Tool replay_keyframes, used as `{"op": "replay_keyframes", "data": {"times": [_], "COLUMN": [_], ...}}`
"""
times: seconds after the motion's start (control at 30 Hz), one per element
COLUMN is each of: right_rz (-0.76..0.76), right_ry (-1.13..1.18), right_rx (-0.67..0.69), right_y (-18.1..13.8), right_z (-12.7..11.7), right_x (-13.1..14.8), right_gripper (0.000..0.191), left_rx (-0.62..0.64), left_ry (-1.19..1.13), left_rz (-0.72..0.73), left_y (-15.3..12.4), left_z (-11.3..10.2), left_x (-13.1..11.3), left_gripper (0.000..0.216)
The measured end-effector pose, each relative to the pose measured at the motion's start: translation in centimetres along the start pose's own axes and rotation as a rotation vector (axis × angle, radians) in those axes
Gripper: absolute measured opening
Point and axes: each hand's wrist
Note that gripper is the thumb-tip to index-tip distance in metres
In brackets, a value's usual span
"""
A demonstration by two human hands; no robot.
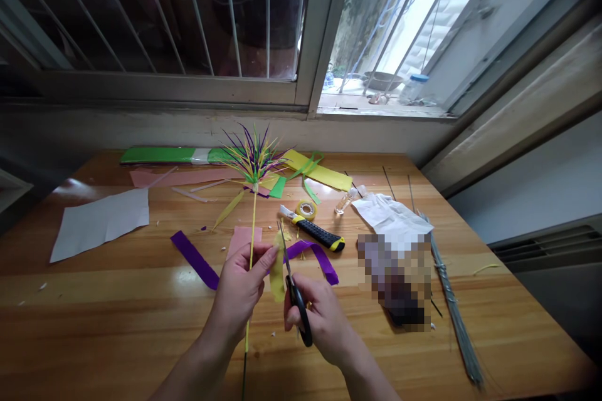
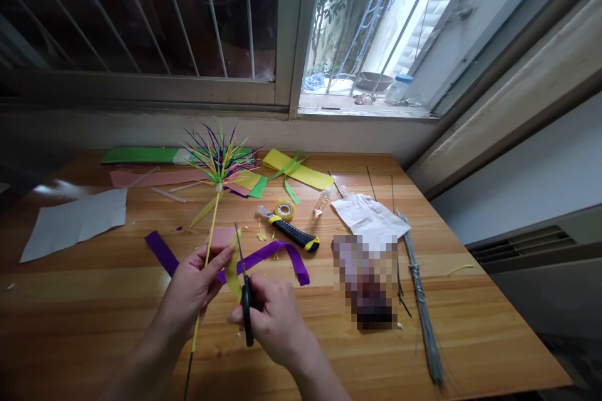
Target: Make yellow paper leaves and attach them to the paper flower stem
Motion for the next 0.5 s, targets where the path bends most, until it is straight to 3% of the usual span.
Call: {"op": "replay_keyframes", "data": {"times": [0.2,0.5], "right_rz": [-0.031,-0.007], "right_ry": [0.009,0.145], "right_rx": [0.027,0.007], "right_y": [0.0,0.5], "right_z": [-0.1,0.2], "right_x": [-0.3,0.7], "right_gripper": [0.069,0.06], "left_rx": [-0.004,-0.019], "left_ry": [-0.037,-0.032], "left_rz": [0.004,0.063], "left_y": [0.0,0.1], "left_z": [0.0,0.0], "left_x": [0.0,0.3], "left_gripper": [0.029,0.024]}}
Point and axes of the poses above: each hand's wrist, its own y-axis towards the middle knuckle, its own z-axis out of the palm, x = y × z, and after that the axes turned 8 degrees about y, right-handed
